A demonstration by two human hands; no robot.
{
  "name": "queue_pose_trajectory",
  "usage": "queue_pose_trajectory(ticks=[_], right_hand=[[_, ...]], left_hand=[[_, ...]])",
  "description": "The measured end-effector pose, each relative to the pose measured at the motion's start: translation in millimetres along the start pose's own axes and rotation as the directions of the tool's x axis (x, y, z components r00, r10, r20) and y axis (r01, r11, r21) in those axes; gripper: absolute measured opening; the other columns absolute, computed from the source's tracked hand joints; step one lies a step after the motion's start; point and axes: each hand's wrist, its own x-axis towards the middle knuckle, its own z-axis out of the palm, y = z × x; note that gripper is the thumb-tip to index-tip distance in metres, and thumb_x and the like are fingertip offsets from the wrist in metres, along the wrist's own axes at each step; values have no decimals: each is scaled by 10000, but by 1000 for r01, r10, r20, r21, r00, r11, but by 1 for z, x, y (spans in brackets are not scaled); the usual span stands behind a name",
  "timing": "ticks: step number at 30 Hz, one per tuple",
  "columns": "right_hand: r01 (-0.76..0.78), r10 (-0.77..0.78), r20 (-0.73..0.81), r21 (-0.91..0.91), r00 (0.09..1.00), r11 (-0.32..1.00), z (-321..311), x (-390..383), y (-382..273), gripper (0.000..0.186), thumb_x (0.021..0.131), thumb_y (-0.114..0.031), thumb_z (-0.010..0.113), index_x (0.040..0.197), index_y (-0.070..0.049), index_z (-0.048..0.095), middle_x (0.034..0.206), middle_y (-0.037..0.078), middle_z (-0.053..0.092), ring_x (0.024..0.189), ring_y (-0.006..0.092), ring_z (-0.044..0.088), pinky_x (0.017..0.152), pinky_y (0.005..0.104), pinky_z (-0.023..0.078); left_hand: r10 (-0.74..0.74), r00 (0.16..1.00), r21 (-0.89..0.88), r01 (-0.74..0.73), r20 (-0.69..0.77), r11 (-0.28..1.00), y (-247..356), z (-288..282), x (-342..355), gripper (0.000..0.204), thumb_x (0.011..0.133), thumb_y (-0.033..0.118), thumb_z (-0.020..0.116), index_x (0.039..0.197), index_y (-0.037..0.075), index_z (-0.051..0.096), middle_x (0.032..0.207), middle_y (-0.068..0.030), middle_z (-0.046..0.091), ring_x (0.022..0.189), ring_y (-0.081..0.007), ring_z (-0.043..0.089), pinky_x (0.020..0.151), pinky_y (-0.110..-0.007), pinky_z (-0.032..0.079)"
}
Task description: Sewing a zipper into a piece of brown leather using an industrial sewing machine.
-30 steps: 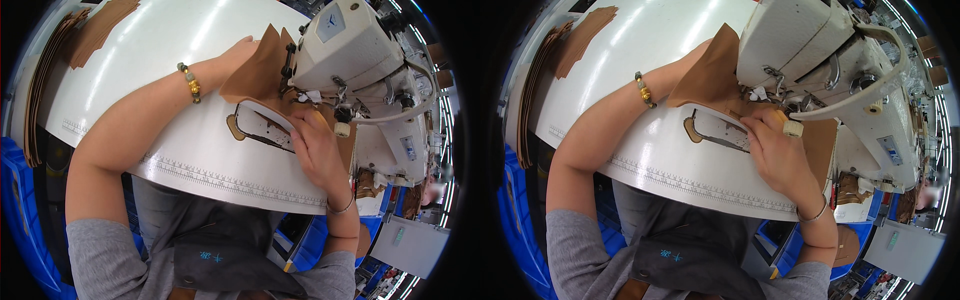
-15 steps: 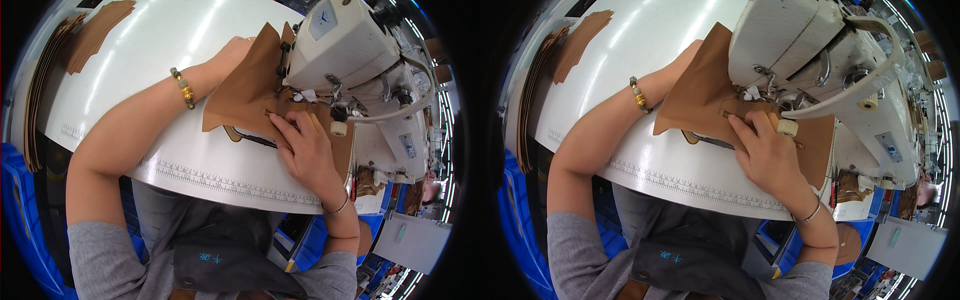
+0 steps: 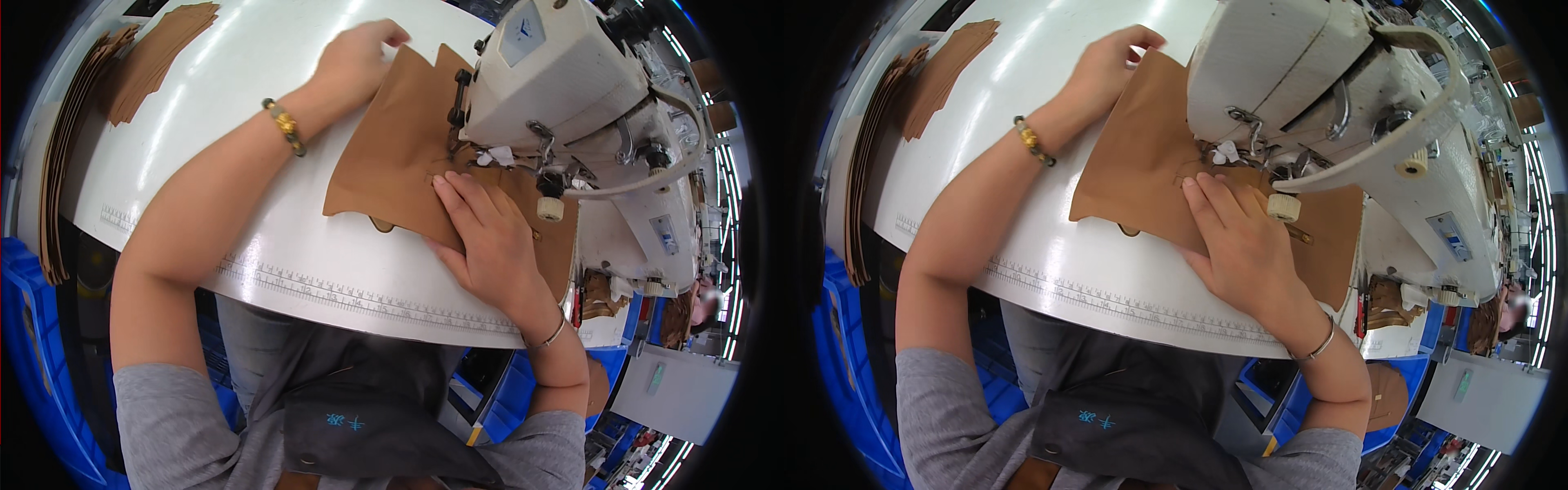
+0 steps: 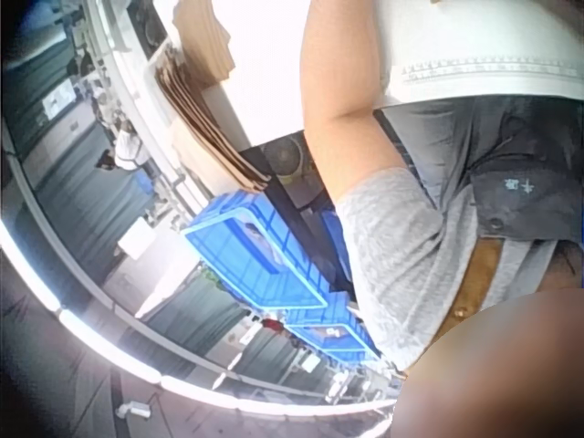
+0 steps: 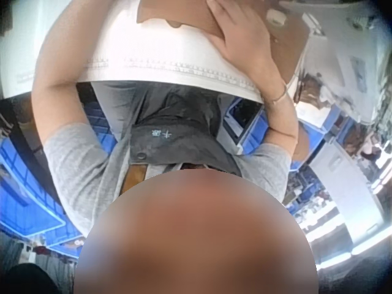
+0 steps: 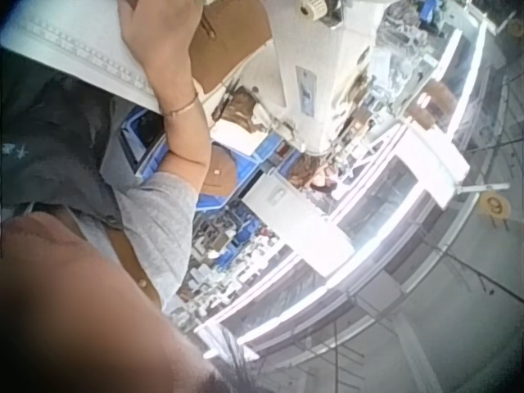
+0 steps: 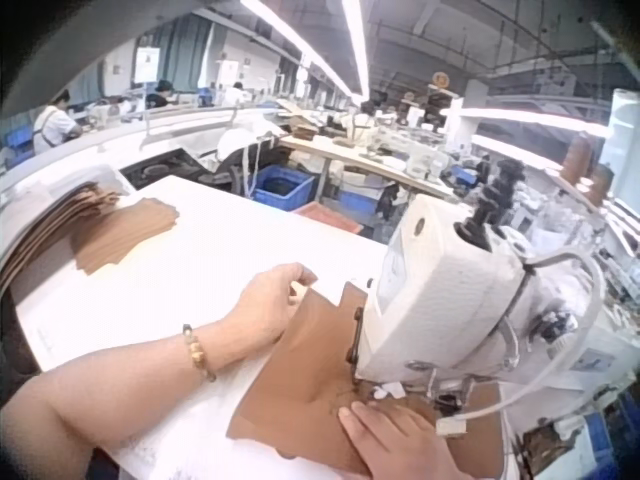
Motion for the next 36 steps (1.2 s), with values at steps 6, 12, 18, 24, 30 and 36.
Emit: queue_pose_trajectory(ticks=[6, 12, 18, 24, 30, 36], right_hand=[[-32, 32, 2, 30, 999, 999, -2, 0, 0, 698, 823, -323, 819, 1406, -4, 606, 1410, 115, 606, 1279, 305, 581, 870, 398, 611], [-117, 117, 11, 114, 993, 987, -9, 1, 7, 507, 880, -274, 786, 1329, -57, 693, 1346, 93, 681, 1152, 296, 691, 874, 408, 605], [-220, 227, 23, 347, 974, 912, -19, 4, 19, 330, 977, -274, 718, 1231, -67, 763, 1208, 114, 771, 1043, 325, 742, 892, 412, 597], [-146, 145, 23, 227, 989, 963, -19, 2, 17, 413, 969, -324, 728, 1292, -67, 735, 1252, 125, 758, 1136, 325, 728, 993, 431, 565], [-51, 46, 55, 78, 997, 996, -11, -8, 6, 649, 915, -422, 772, 1411, -23, 644, 1497, 159, 610, 1356, 369, 606, 1102, 480, 500], [-130, 111, 199, 85, 974, 988, -9, -26, 20, 842, 893, -502, 762, 1588, -114, 488, 1689, 132, 397, 1552, 388, 373, 1212, 635, 294]], left_hand=[[422, 886, 140, -450, 190, 882, 38, -58, -49, 419, 861, 279, 854, 1197, 57, 737, 1170, -85, 752, 1070, -289, 679, 934, -387, 556], [445, 753, 185, -585, 486, 789, 77, -45, -102, 281, 915, 230, 767, 1135, 57, 773, 1235, -90, 766, 1228, -306, 685, 1007, -411, 565], [238, 744, 172, -428, 625, 887, 77, -49, -73, 206, 942, 126, 693, 1113, 46, 775, 1006, -140, 767, 979, -326, 712, 841, -438, 569], [285, 766, 146, -440, 576, 886, 73, -45, -76, 216, 943, 162, 698, 1098, 35, 779, 936, -139, 760, 902, -321, 695, 798, -451, 561], [421, 722, 266, -628, 549, 731, 68, -39, -117, 687, 917, 458, 742, 1387, -35, 654, 1442, -147, 650, 1362, -327, 598, 1133, -418, 491], [450, 766, 350, -622, 460, 700, 61, -14, -125, 552, 953, 352, 729, 1363, -13, 670, 1472, -132, 621, 1392, -302, 572, 1125, -424, 494]])
